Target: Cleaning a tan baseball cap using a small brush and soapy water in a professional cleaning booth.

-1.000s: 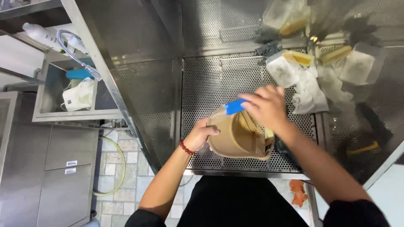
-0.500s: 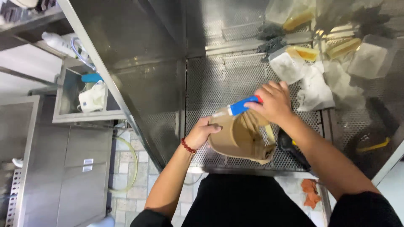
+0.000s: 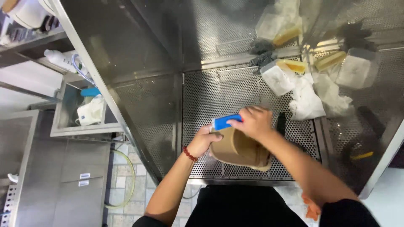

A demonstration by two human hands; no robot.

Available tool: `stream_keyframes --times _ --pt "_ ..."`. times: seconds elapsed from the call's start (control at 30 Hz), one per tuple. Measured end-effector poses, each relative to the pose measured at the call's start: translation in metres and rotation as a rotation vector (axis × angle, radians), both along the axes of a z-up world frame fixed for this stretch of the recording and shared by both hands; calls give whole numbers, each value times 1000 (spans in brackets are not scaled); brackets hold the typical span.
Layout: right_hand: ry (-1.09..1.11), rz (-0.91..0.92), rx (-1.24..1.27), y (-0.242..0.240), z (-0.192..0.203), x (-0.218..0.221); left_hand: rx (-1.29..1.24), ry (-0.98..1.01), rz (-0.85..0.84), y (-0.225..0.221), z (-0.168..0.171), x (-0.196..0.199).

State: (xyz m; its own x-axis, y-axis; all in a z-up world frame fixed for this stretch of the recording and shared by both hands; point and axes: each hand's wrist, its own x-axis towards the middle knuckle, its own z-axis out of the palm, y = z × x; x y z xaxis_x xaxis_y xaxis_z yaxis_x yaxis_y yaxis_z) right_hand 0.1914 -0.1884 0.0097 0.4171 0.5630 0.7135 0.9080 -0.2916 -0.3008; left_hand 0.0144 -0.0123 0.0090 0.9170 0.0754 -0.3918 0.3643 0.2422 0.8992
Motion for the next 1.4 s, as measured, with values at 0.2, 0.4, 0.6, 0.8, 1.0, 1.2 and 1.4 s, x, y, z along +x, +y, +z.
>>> stream_keyframes --times 0.2,0.4,0.6,0.8,1.0,1.2,1.4 --pt "-169 -29 -28 -10 0 4 -97 -163 73 4 -19 0" --pt "-145 3 3 -12 11 20 -174 -184 135 2 18 -5" --pt "-146 102 147 3 49 -3 -119 -275 163 17 -22 -11" --pt "-107 -225 -30 -42 16 35 -269 -256 232 21 24 -21" --pt "-107 -114 52 -6 54 -4 -288 -236 161 18 19 -23" --pt "-307 40 25 6 77 -23 -103 -344 8 17 25 -25" --pt "-224 -52 -68 12 77 -42 28 -377 -45 25 6 -17"
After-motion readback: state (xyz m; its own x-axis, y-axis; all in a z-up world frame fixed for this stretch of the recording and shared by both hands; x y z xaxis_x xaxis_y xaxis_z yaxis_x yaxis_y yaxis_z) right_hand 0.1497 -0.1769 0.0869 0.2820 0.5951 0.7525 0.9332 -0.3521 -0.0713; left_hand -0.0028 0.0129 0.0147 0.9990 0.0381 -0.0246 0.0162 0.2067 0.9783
